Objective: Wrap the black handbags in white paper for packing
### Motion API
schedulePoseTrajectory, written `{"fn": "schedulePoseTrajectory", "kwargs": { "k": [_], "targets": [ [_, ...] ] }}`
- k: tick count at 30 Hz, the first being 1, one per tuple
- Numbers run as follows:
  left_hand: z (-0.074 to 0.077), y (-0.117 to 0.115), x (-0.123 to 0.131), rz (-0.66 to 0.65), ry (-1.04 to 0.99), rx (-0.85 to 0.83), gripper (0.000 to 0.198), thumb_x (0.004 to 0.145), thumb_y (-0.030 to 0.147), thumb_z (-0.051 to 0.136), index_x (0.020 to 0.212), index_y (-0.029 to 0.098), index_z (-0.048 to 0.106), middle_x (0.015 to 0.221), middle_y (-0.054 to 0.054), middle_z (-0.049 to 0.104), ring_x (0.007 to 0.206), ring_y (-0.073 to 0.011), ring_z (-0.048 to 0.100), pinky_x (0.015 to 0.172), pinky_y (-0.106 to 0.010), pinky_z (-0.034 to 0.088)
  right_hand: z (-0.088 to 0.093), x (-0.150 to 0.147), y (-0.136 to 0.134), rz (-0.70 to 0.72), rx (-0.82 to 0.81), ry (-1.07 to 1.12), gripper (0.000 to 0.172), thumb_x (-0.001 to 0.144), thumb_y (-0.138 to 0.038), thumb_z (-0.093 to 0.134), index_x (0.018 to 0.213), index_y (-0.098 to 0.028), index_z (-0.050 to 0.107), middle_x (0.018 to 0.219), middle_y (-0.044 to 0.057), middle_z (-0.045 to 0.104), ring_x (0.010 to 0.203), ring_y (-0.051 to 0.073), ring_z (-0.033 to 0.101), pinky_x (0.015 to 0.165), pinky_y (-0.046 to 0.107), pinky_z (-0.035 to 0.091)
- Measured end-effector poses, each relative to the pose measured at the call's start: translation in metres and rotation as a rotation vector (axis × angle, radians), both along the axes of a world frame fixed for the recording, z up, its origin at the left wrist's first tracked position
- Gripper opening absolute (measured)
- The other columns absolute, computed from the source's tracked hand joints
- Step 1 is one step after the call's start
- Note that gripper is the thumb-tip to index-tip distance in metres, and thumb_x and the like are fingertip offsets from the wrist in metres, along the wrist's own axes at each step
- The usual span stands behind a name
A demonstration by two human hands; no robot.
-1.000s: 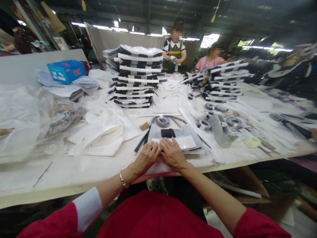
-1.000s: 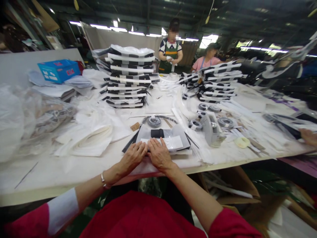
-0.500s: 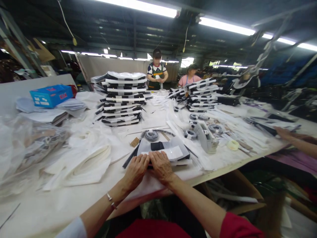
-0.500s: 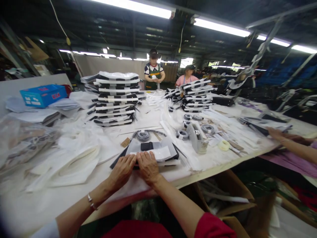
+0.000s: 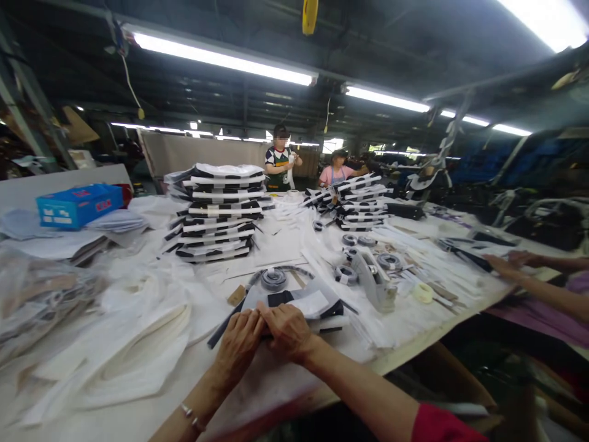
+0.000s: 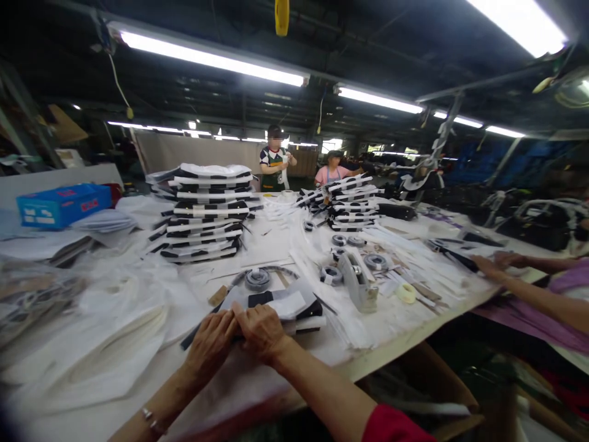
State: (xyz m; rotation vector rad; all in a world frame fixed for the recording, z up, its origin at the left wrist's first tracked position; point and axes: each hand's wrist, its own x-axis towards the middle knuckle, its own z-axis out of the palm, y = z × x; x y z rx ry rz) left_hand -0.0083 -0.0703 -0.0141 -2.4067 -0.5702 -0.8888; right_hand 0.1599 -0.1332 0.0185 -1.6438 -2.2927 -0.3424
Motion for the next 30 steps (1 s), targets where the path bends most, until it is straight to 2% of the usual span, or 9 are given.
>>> {"fn": "schedulePoseTrajectory", "kwargs": {
  "k": [2, 4, 8, 12, 16, 22, 24, 27, 30],
  "targets": [
    [0.001, 0.0, -0.003, -0.048, -0.06, 0.006, 0.032, 0.088, 0.007, 0.044, 0.116, 0.013, 0.059, 0.105, -0.011, 0.068, 0.095, -0.0242, 0.062, 0.088, -0.039, 0.046, 0.0, -0.003, -0.006, -0.005, 0.023, 0.006, 0.082, 0.077, -0.031, 0.069, 0.147, -0.012, 0.031, 0.107, 0.013, 0.068, 0.094, 0.027, 0.061, 0.081, 0.041, 0.046],
    [-0.003, -0.005, -0.007, -0.082, -0.121, -0.007, 0.031, 0.089, 0.007, 0.041, 0.112, 0.014, 0.061, 0.103, -0.01, 0.069, 0.093, -0.0231, 0.063, 0.087, -0.038, 0.046, -0.006, -0.004, -0.014, -0.001, 0.111, -0.015, 0.079, 0.079, -0.03, 0.07, 0.147, -0.015, 0.032, 0.117, 0.014, 0.065, 0.102, 0.029, 0.059, 0.089, 0.045, 0.045],
    [-0.023, -0.024, -0.013, -0.109, -0.199, -0.124, 0.034, 0.093, 0.01, 0.038, 0.114, 0.018, 0.064, 0.108, -0.008, 0.072, 0.1, -0.0224, 0.064, 0.092, -0.038, 0.044, -0.023, 0.001, -0.031, 0.033, 0.302, -0.056, 0.045, 0.095, -0.018, 0.051, 0.139, -0.016, 0.044, 0.11, 0.011, 0.068, 0.1, 0.026, 0.061, 0.092, 0.045, 0.045],
    [-0.031, -0.037, -0.008, -0.081, -0.292, -0.23, 0.036, 0.097, 0.017, 0.037, 0.121, 0.021, 0.064, 0.119, -0.008, 0.07, 0.115, -0.0243, 0.062, 0.106, -0.041, 0.037, -0.026, 0.008, -0.036, 0.106, 0.293, -0.017, 0.04, 0.1, -0.021, 0.042, 0.139, -0.015, 0.045, 0.101, 0.01, 0.069, 0.09, 0.023, 0.063, 0.085, 0.042, 0.049],
    [-0.03, -0.039, -0.005, -0.145, -0.338, -0.172, 0.04, 0.101, 0.023, 0.032, 0.13, 0.02, 0.059, 0.126, -0.006, 0.068, 0.121, -0.0225, 0.059, 0.116, -0.04, 0.03, -0.029, 0.012, -0.035, 0.127, 0.277, 0.032, 0.044, 0.1, -0.02, 0.04, 0.143, -0.016, 0.041, 0.099, 0.008, 0.069, 0.086, 0.022, 0.063, 0.08, 0.04, 0.05],
    [-0.037, -0.04, -0.022, -0.181, -0.222, -0.216, 0.043, 0.094, 0.01, 0.043, 0.134, 0.02, 0.057, 0.122, -0.004, 0.07, 0.119, -0.0184, 0.061, 0.113, -0.032, 0.035, -0.046, 0.006, -0.04, 0.109, 0.268, 0.084, 0.037, 0.097, -0.017, 0.047, 0.134, -0.016, 0.049, 0.104, 0.009, 0.07, 0.097, 0.022, 0.064, 0.089, 0.041, 0.05],
    [-0.041, -0.038, -0.028, -0.186, -0.19, -0.212, 0.045, 0.094, 0.009, 0.043, 0.135, 0.02, 0.057, 0.124, -0.005, 0.07, 0.119, -0.0185, 0.061, 0.112, -0.032, 0.037, -0.036, 0.006, -0.043, 0.118, 0.167, 0.138, 0.041, 0.093, -0.021, 0.054, 0.134, -0.017, 0.05, 0.11, 0.009, 0.069, 0.102, 0.022, 0.063, 0.093, 0.041, 0.05],
    [-0.046, -0.035, -0.031, -0.212, -0.16, -0.185, 0.047, 0.094, 0.009, 0.04, 0.137, 0.019, 0.055, 0.126, -0.005, 0.068, 0.121, -0.0188, 0.06, 0.112, -0.032, 0.037, -0.002, 0.028, -0.047, 0.128, 0.019, 0.357, 0.05, 0.09, -0.029, 0.06, 0.138, -0.019, 0.049, 0.119, 0.008, 0.068, 0.109, 0.02, 0.062, 0.096, 0.035, 0.051],
    [-0.048, -0.036, -0.028, -0.192, -0.2, -0.213, 0.051, 0.094, 0.006, 0.037, 0.141, 0.02, 0.051, 0.125, -0.005, 0.069, 0.12, -0.0178, 0.061, 0.113, -0.032, 0.036, 0.034, 0.086, -0.044, -0.021, 0.123, 0.538, 0.032, 0.096, -0.024, 0.049, 0.125, -0.022, 0.063, 0.116, 0.009, 0.07, 0.109, 0.02, 0.064, 0.094, 0.035, 0.052]
  ]
}}
